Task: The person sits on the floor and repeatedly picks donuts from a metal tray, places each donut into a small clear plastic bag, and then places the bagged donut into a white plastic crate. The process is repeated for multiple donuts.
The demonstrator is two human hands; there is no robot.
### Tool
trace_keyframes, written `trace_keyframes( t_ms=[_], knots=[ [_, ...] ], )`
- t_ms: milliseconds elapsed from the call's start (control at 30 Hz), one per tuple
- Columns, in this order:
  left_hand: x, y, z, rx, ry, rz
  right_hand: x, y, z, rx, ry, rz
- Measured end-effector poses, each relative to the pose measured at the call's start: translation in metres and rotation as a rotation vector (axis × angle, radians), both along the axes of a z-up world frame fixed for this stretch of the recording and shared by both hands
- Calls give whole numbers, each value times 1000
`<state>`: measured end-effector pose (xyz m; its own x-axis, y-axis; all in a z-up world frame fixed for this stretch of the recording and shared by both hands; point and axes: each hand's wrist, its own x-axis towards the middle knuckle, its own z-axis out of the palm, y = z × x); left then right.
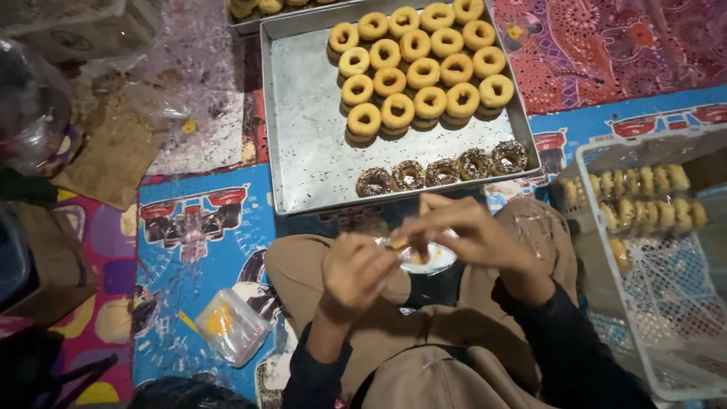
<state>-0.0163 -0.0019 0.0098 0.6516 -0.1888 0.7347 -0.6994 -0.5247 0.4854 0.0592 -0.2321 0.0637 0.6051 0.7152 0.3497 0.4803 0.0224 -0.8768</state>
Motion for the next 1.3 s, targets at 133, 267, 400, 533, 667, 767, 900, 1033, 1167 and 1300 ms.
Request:
trace_keyframes(
  t_ms=[133, 267, 400, 533, 667, 767, 900, 1033, 1167, 1300],
  knots=[
    [-12, -5, 35, 148, -193, 58, -15, 9, 9, -55, -402, -170],
    [-19, -8, 41, 62, -151, 127, -15, 18, 7, 117, -607, -213],
    [-23, -6, 40, 131, -195, 145, -11, 17, 7, 138, -404, -160],
    [-24, -7, 46, 215, -199, 150, -7, 9, 18, -13, -439, -121],
    [-24, -16, 51, 82, 8, 185, -4, 3, 23, 17, -438, -22],
    [-20, -20, 53, -119, 215, 165, -2, -1, 11, 12, -229, 9],
    [-20, -18, 51, -265, 349, 70, -3, -1, -20, 108, 120, -69],
    [-27, -11, 49, -166, 263, 73, -9, 3, -26, 250, 254, 55],
    [-32, -6, 49, 79, -75, -34, -18, 3, 5, -3, -215, 1],
    [-31, -12, 54, 30, -56, 7, -20, 4, 26, -34, -384, -5]
  ],
)
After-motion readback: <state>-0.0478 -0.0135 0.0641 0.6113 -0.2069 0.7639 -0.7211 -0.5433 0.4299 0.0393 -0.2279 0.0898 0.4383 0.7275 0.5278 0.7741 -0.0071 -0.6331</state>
